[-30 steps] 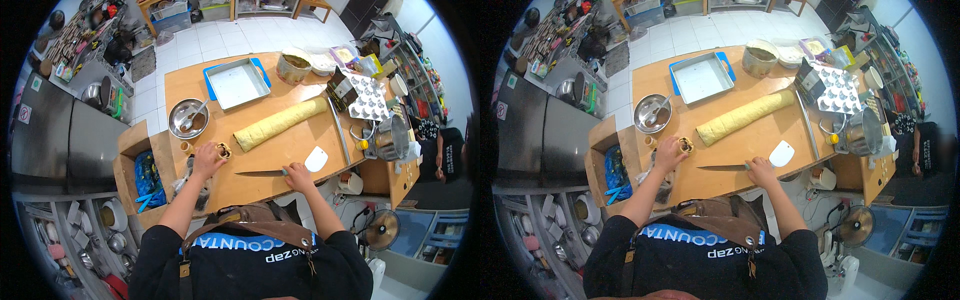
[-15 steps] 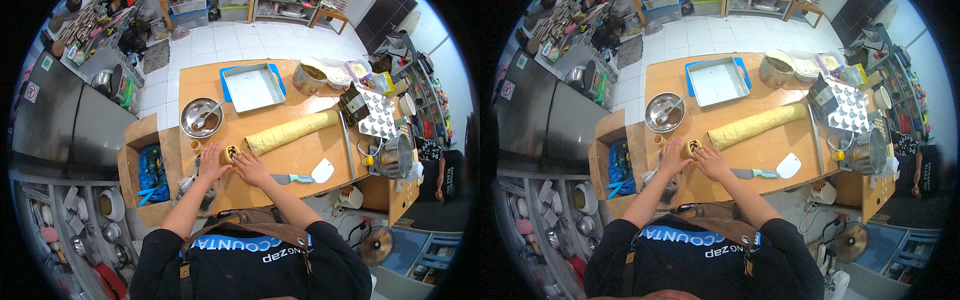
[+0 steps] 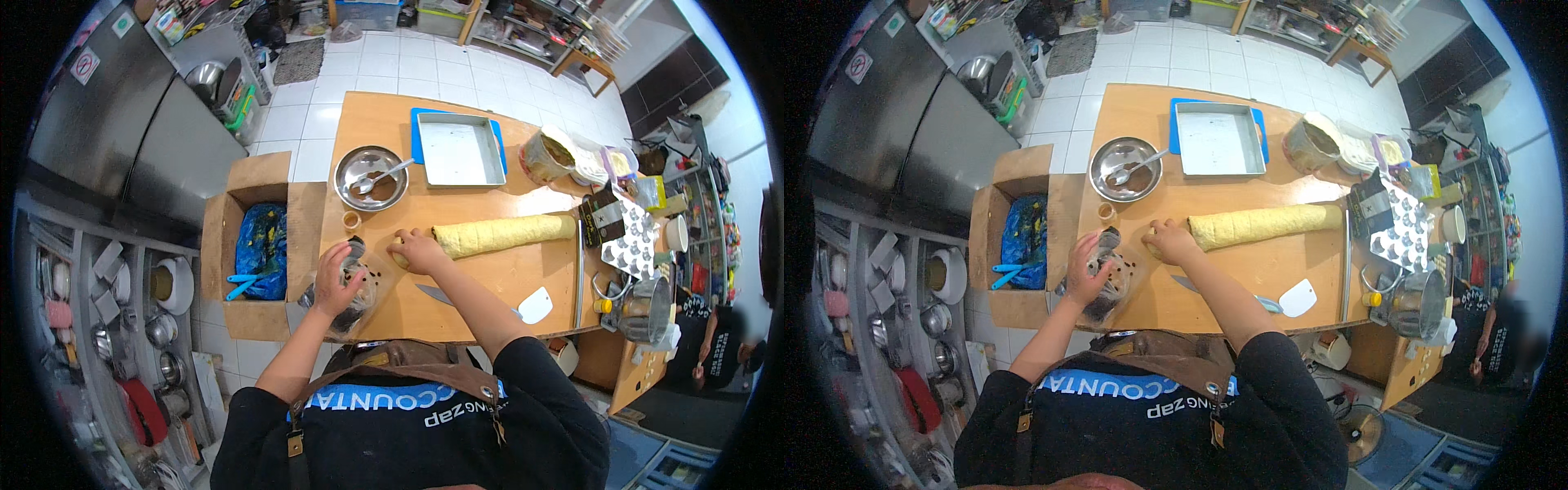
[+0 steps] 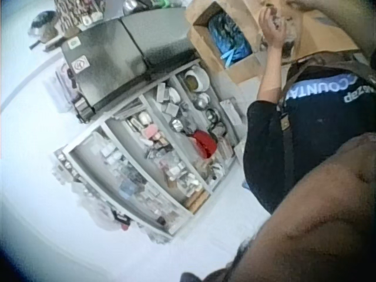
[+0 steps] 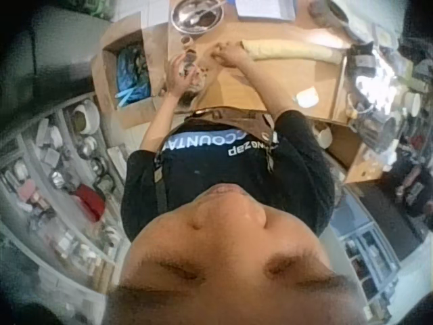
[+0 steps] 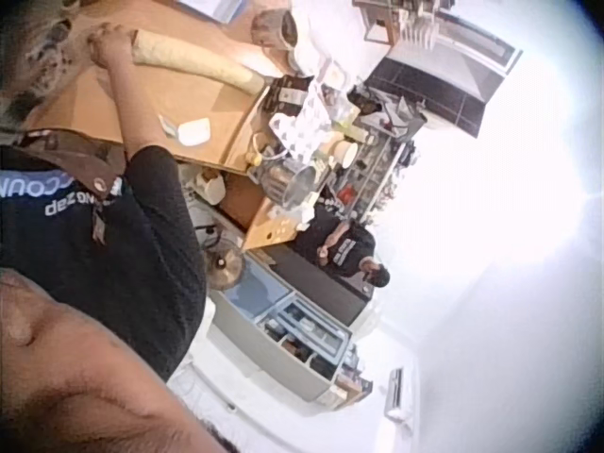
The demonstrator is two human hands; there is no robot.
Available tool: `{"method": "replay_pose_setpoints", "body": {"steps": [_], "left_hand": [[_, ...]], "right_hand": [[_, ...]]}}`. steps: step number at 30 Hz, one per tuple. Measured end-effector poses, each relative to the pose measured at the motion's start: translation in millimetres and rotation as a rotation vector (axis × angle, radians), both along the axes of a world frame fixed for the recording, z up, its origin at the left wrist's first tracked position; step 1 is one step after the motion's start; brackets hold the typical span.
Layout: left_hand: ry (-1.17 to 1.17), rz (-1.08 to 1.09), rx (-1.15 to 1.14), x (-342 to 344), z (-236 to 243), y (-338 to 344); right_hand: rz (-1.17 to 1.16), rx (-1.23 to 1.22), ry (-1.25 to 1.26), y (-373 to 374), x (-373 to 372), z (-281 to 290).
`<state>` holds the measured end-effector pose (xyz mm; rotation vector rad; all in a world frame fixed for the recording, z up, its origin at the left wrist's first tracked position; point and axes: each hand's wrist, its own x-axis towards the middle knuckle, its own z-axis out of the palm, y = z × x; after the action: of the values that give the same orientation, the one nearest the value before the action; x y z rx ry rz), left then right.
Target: The person rolls a sheet of dough into a long cylinder by hand, cuts the cylinder into individual slices using a knife, and places the slices into a square metal baking pan.
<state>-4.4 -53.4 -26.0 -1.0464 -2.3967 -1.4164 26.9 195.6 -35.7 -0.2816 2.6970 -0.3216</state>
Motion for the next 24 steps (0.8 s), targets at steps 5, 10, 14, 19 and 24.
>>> {"method": "replay_pose_setpoints", "body": {"steps": [5, 10, 14, 19, 24], "left_hand": [[-0.031, 0.087, 0.01, 24.8, -1.6, -33.5], [-0.015, 0.092, 0.037, 35.0, 1.8, -46.0], [-0.017, 0.112, 0.008, 36.9, 1.3, -53.0], [-0.027, 0.073, 0.014, 38.0, 3.0, -37.2], [0.017, -0.12, 0.045, 53.6, 2.6, -3.3]], "right_hand": [[-0.002, 0.024, 0.048, -1.9, 3.4, -11.5], [-0.343, -0.422, -0.083, 24.1, -6.6, -15.8], [-0.801, -1.513, -0.327, 47.3, 1.2, -11.9], [-0.892, -2.256, -0.384, 76.0, 22.9, 2.0], [-0.935, -1.559, -0.182, 146.0, 18.3, 33.4]]}}
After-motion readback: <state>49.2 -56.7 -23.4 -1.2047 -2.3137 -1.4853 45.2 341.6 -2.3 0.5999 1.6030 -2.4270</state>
